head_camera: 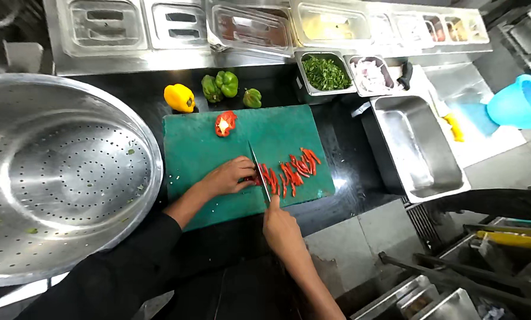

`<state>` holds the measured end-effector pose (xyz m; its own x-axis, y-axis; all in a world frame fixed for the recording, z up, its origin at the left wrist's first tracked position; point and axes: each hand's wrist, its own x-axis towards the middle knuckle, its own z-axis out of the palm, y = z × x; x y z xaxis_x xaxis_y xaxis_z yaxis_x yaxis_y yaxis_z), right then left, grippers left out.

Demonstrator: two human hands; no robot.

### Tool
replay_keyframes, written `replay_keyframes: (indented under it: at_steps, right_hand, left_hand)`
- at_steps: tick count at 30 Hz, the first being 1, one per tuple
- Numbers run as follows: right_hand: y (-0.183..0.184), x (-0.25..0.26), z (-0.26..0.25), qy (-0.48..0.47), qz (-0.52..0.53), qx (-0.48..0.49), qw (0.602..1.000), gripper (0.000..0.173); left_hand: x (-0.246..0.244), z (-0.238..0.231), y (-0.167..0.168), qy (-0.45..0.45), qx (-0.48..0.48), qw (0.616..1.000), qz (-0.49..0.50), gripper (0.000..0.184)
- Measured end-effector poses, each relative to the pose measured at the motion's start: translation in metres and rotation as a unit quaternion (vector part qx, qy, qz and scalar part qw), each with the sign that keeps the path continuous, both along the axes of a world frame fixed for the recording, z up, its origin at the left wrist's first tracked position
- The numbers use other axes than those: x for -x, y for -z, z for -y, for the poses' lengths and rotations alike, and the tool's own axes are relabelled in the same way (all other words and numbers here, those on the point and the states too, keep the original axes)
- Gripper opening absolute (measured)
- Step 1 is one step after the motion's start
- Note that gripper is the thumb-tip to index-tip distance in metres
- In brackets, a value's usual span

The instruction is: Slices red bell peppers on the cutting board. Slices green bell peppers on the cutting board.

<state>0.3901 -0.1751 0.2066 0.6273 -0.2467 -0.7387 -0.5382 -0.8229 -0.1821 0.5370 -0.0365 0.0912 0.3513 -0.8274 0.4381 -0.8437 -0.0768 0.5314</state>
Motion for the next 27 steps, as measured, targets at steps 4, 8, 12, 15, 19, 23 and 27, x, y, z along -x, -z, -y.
replay_keyframes:
  at_steps: [4, 8, 12, 15, 19, 23, 27]
  right_hand:
    - [0.02, -0.004, -0.002, 0.015, 0.023, 0.008, 1.0, 0.034]
    - [0.004, 0.003, -0.001, 0.002, 0.012, -0.007, 1.0, 0.032]
    - [0.021, 0.0, -0.008, 0.019, 0.024, -0.012, 0.999, 0.033]
    - [0.023, -0.001, -0.011, 0.019, 0.043, -0.006, 0.999, 0.032]
    - [0.024, 0.006, 0.006, -0.003, 0.047, 0.005, 0.999, 0.035]
    - [0.024, 0.007, 0.029, 0.005, 0.052, 0.016, 0.999, 0.034]
    - [0.023, 0.01, 0.032, -0.003, 0.055, 0.0, 0.999, 0.035]
  left_hand:
    - [0.0, -0.002, -0.002, 0.006, -0.005, 1.0, -0.017, 0.014]
    - [-0.004, -0.005, -0.006, 0.01, -0.021, 0.999, -0.024, 0.012]
    - [-0.003, -0.008, -0.004, 0.007, -0.014, 0.999, -0.037, 0.012]
    - [-0.002, -0.015, -0.012, 0.022, -0.05, 0.997, -0.06, 0.016]
    - [0.002, -0.021, -0.013, 0.025, -0.057, 0.996, -0.064, 0.018]
    - [0.022, -0.012, -0.007, -0.037, -0.017, 0.996, -0.081, 0.014]
    - [0.032, -0.007, -0.003, -0.067, 0.0, 0.994, -0.086, 0.011]
